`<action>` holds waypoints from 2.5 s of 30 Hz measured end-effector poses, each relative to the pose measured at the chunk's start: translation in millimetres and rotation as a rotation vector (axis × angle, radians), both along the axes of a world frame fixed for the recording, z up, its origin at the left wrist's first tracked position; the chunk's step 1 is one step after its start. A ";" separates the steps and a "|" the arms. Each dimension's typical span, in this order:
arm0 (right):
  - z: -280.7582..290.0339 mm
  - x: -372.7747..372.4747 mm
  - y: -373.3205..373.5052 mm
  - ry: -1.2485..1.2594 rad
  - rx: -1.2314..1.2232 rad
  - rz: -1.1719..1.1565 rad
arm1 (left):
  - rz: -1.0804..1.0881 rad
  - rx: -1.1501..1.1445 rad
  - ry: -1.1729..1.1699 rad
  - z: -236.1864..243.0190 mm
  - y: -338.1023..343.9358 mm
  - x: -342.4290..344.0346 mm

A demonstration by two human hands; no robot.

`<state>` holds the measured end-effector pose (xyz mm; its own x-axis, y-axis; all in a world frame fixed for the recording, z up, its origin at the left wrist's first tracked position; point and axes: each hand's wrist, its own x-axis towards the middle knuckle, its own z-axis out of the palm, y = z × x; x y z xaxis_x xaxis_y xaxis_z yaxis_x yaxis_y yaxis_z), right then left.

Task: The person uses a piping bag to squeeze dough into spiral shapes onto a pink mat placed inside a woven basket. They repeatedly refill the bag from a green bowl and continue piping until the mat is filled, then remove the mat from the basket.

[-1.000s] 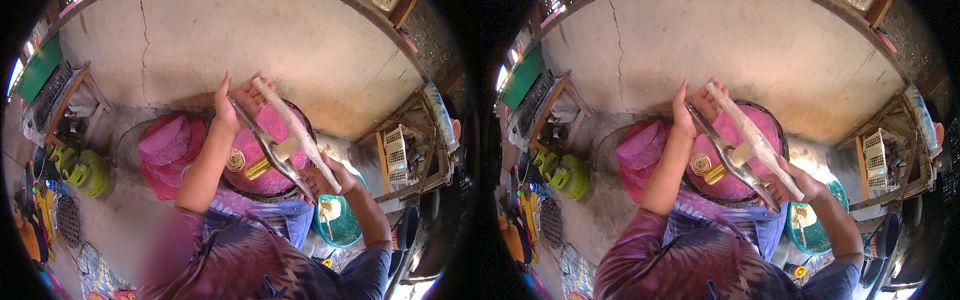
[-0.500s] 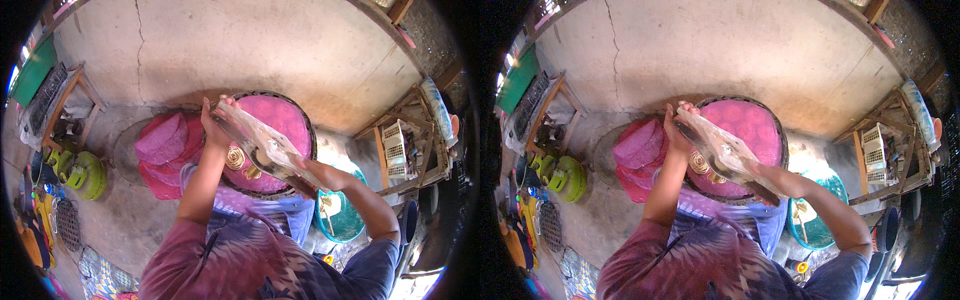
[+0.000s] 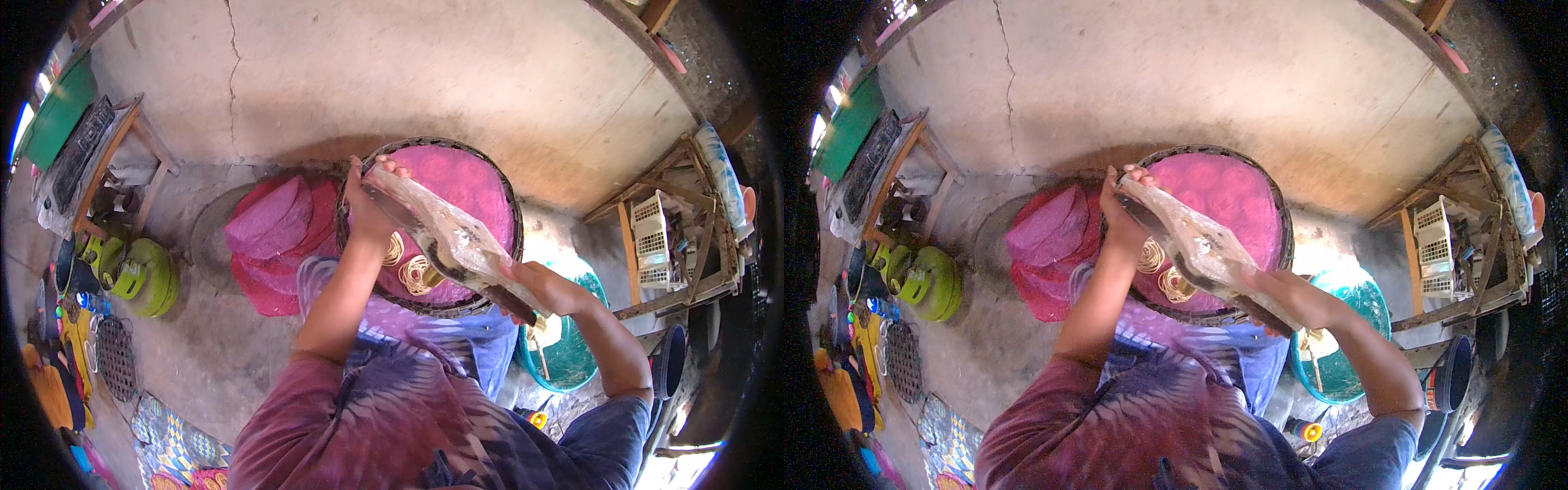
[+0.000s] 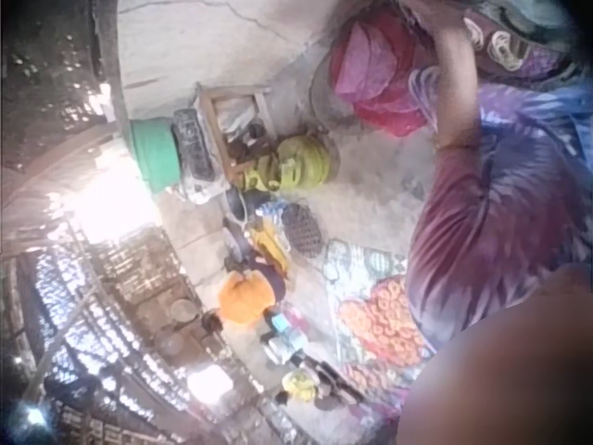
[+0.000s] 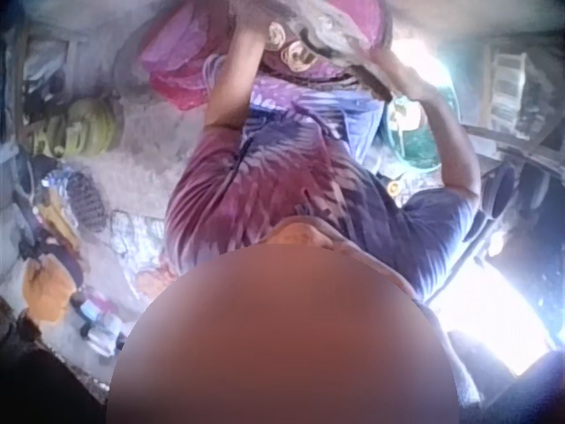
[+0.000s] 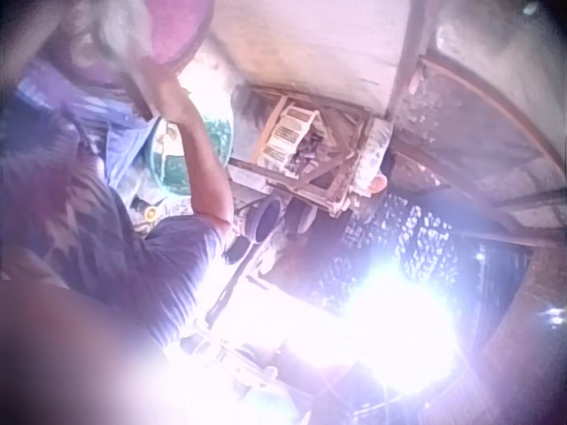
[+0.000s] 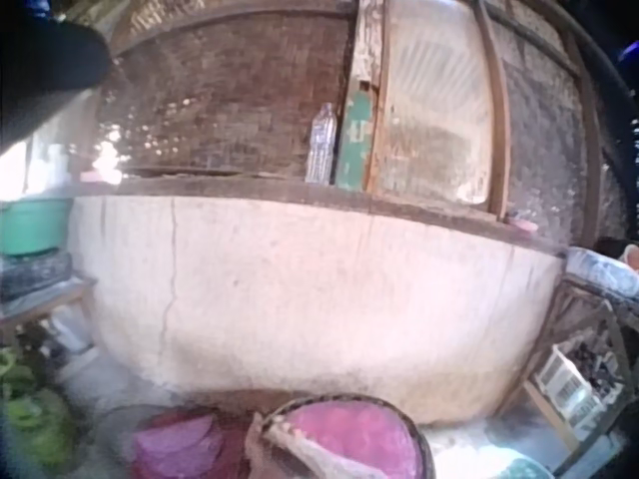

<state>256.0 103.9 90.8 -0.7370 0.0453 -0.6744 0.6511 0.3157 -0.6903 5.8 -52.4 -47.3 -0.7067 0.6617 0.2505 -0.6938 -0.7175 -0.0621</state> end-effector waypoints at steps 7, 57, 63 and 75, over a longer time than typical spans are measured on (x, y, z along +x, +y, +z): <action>-55.4 -1.9 29.5 0.147 -0.642 -0.149 | -0.003 0.164 -0.033 -19.6 14.8 -10.4; 1.1 27.2 45.8 0.121 0.191 -0.165 | 0.029 -0.146 -0.030 31.1 76.1 16.3; -13.9 41.8 40.7 0.097 0.134 -0.175 | 0.034 -0.295 -0.071 17.8 67.5 20.6; -130.6 29.7 69.0 0.215 -1.118 -0.521 | -0.146 0.102 -0.090 -43.8 96.8 9.3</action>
